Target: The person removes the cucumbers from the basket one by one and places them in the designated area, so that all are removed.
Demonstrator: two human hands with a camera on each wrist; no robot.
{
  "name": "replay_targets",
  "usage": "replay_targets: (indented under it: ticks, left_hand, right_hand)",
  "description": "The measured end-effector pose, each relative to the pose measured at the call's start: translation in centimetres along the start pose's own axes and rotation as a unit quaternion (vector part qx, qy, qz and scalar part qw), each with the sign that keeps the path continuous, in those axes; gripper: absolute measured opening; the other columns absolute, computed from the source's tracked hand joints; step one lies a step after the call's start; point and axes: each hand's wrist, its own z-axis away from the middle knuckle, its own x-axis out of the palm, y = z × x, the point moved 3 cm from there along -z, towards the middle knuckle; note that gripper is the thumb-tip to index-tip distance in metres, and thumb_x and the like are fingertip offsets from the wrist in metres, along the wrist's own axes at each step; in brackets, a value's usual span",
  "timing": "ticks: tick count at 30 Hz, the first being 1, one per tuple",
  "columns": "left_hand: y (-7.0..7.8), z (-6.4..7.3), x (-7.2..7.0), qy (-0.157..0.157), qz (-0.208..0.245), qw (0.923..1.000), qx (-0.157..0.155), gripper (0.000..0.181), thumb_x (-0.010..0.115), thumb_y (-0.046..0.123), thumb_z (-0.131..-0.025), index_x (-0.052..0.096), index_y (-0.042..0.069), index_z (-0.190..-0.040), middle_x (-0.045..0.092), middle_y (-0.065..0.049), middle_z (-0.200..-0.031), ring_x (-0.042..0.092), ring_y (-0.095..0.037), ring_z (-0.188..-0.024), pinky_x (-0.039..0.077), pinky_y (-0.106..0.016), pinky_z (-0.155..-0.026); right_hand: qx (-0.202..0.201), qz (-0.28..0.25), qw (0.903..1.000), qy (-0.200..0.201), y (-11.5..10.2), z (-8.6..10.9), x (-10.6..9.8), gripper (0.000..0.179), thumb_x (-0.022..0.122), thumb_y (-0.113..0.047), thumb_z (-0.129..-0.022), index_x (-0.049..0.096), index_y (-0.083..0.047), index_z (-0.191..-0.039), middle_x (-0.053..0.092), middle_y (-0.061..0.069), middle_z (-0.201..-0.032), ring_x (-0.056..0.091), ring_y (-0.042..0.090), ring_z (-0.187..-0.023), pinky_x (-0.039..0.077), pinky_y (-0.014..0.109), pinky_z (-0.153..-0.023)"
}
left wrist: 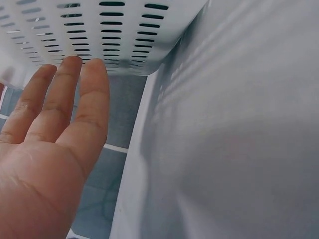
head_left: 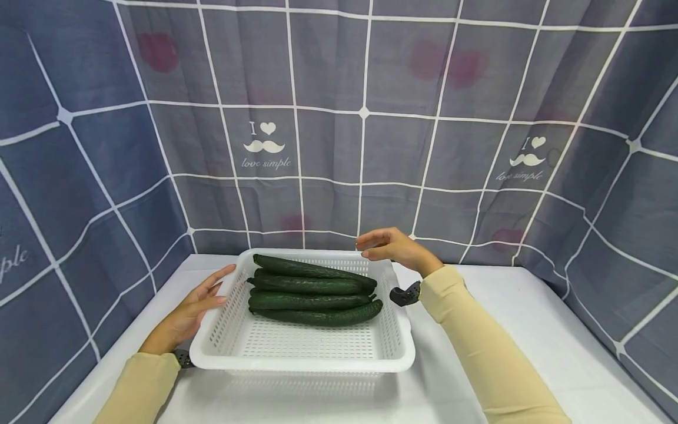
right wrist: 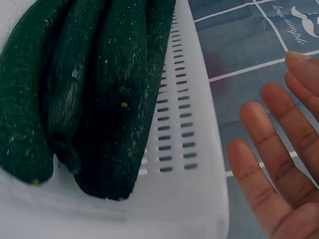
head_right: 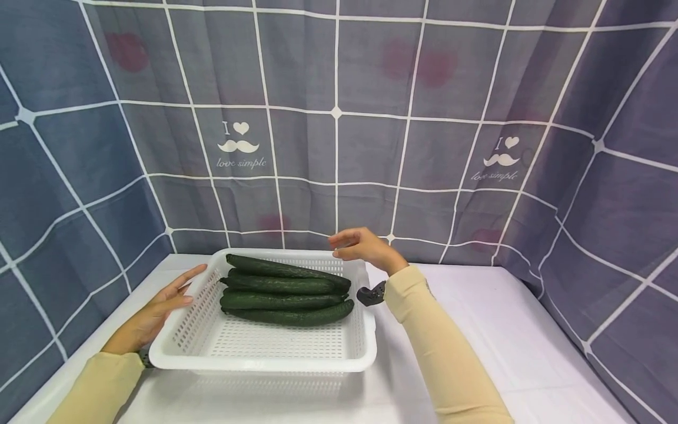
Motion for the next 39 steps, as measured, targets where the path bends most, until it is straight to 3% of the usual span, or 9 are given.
replay_targets:
  ticks: [6, 13, 19, 28, 34, 39]
  left_hand:
    - [0.0, -0.1, 0.1, -0.017, 0.007, 0.9998, 0.012, 0.066, 0.048, -0.002, -0.108, 0.049, 0.040, -0.159, 0.059, 0.008, -0.148, 0.063, -0.013, -0.128, 0.058, -0.035, -0.098]
    - [-0.1, -0.2, 0.1, -0.019, 0.006, 0.9997, 0.013, 0.066, 0.048, -0.001, -0.108, 0.048, 0.041, -0.159, 0.059, 0.011, -0.150, 0.062, -0.012, -0.129, 0.057, -0.035, -0.099]
    - [-0.2, -0.2, 0.0, -0.008, -0.004, 0.9999, 0.006, 0.065, 0.050, 0.001, -0.108, 0.048, 0.043, -0.158, 0.059, 0.012, -0.149, 0.062, -0.011, -0.129, 0.057, -0.035, -0.098]
    - [-0.2, -0.1, 0.0, 0.008, -0.011, 0.9999, -0.008, 0.064, 0.053, 0.004, -0.108, 0.049, 0.045, -0.157, 0.059, 0.014, -0.149, 0.061, -0.010, -0.129, 0.057, -0.035, -0.099]
    - [-0.2, 0.0, 0.0, 0.010, -0.010, 0.9999, -0.008, 0.065, 0.052, 0.003, -0.108, 0.049, 0.045, -0.157, 0.059, 0.013, -0.149, 0.061, -0.011, -0.129, 0.057, -0.035, -0.099]
    - [-0.2, 0.0, 0.1, 0.005, -0.005, 1.0000, -0.003, 0.066, 0.051, 0.002, -0.107, 0.049, 0.045, -0.158, 0.059, 0.013, -0.149, 0.061, -0.011, -0.129, 0.057, -0.035, -0.098]
  right_hand:
    - [-0.002, -0.001, 0.9999, -0.012, 0.3, -0.5, 0.7, 0.044, 0.068, 0.002, -0.100, 0.059, 0.014, -0.142, 0.065, 0.030, -0.142, 0.061, 0.050, -0.132, 0.054, 0.041, -0.105]
    - [0.001, 0.009, 0.9997, -0.023, 0.6, -1.1, 1.6, 0.047, 0.068, 0.001, -0.099, 0.057, 0.015, -0.143, 0.059, 0.037, -0.145, 0.068, 0.024, -0.122, 0.054, 0.035, -0.102]
    - [0.000, 0.003, 0.9996, -0.026, 0.7, -1.8, 2.3, 0.044, 0.069, 0.002, -0.099, 0.060, 0.015, -0.140, 0.064, 0.033, -0.141, 0.069, 0.017, -0.114, 0.054, 0.035, -0.100]
    - [0.019, 0.028, 0.9989, -0.034, 0.5, -2.7, 3.5, 0.044, 0.068, -0.003, -0.100, 0.061, 0.014, -0.140, 0.063, 0.033, -0.142, 0.069, 0.021, -0.119, 0.051, 0.043, -0.108]
    - [0.039, 0.034, 0.9978, -0.042, 1.0, -3.5, 4.3, 0.045, 0.067, 0.000, -0.099, 0.059, 0.016, -0.140, 0.063, 0.032, -0.143, 0.069, 0.026, -0.120, 0.052, 0.042, -0.108]
    - [0.046, 0.031, 0.9976, -0.043, 1.1, -3.8, 5.1, 0.043, 0.068, 0.004, -0.099, 0.059, 0.019, -0.139, 0.063, 0.033, -0.143, 0.065, 0.035, -0.130, 0.053, 0.041, -0.108]
